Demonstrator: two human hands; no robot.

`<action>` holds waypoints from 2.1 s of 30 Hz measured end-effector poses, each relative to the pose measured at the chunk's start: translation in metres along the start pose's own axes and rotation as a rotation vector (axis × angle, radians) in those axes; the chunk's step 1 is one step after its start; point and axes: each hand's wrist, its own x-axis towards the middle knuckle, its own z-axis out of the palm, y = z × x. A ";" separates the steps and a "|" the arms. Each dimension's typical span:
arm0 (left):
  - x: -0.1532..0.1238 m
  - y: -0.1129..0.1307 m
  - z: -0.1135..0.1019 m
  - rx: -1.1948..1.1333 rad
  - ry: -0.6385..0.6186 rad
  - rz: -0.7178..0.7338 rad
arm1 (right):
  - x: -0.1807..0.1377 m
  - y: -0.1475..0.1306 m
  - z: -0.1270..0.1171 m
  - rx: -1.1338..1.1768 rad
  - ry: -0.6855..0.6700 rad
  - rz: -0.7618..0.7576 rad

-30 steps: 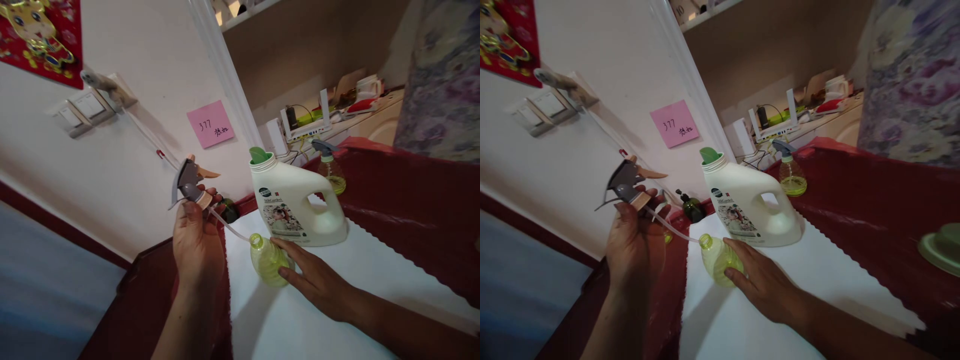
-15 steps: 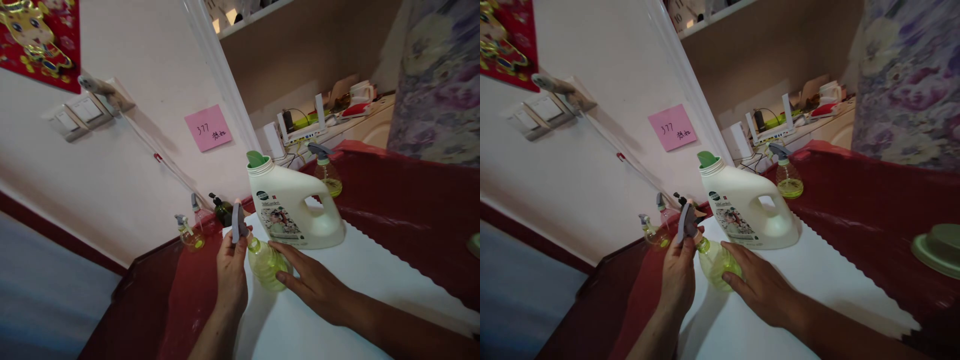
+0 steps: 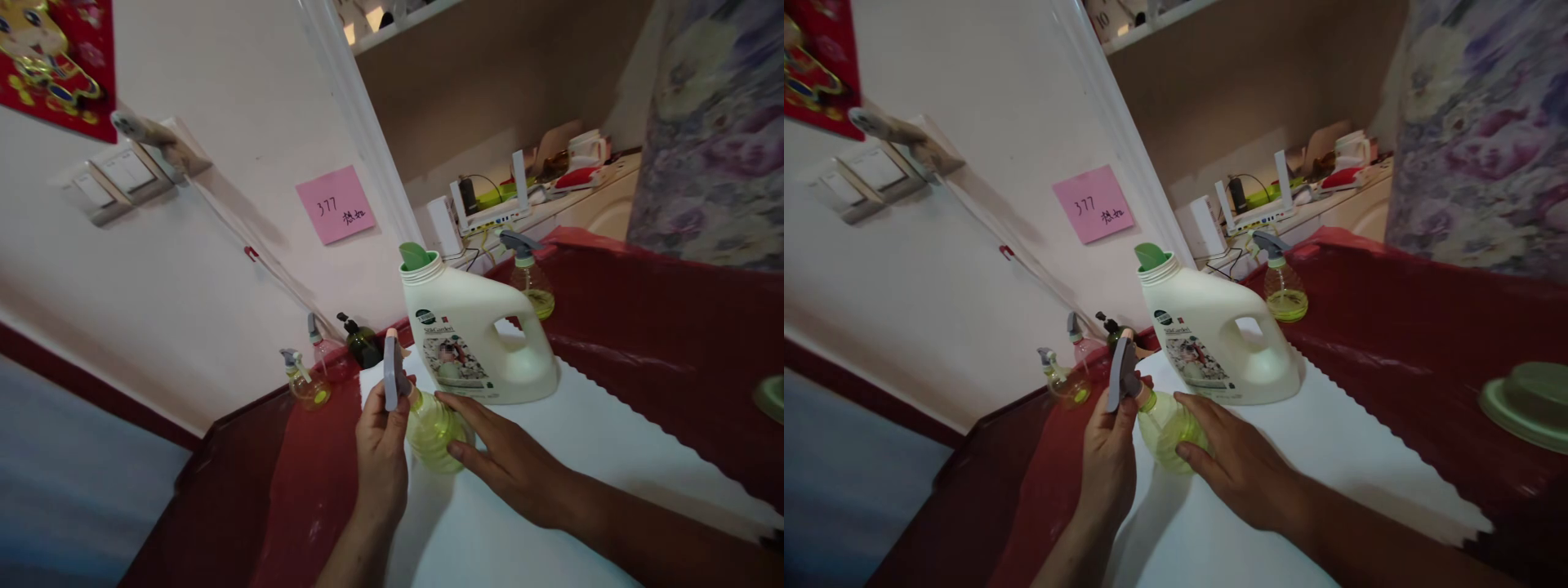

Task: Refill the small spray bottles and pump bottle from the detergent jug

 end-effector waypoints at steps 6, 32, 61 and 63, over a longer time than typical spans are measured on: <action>0.000 0.005 0.004 0.035 -0.023 0.012 | 0.013 -0.019 -0.019 -0.290 0.192 -0.277; -0.009 -0.008 0.008 -0.159 -0.170 0.016 | 0.113 -0.125 -0.080 -0.848 -0.453 -0.353; -0.003 -0.003 0.007 -0.061 -0.134 0.010 | 0.091 -0.136 -0.050 -1.056 -0.337 -0.040; -0.003 -0.004 0.005 -0.066 -0.170 0.020 | 0.091 -0.136 -0.051 -1.054 -0.343 -0.040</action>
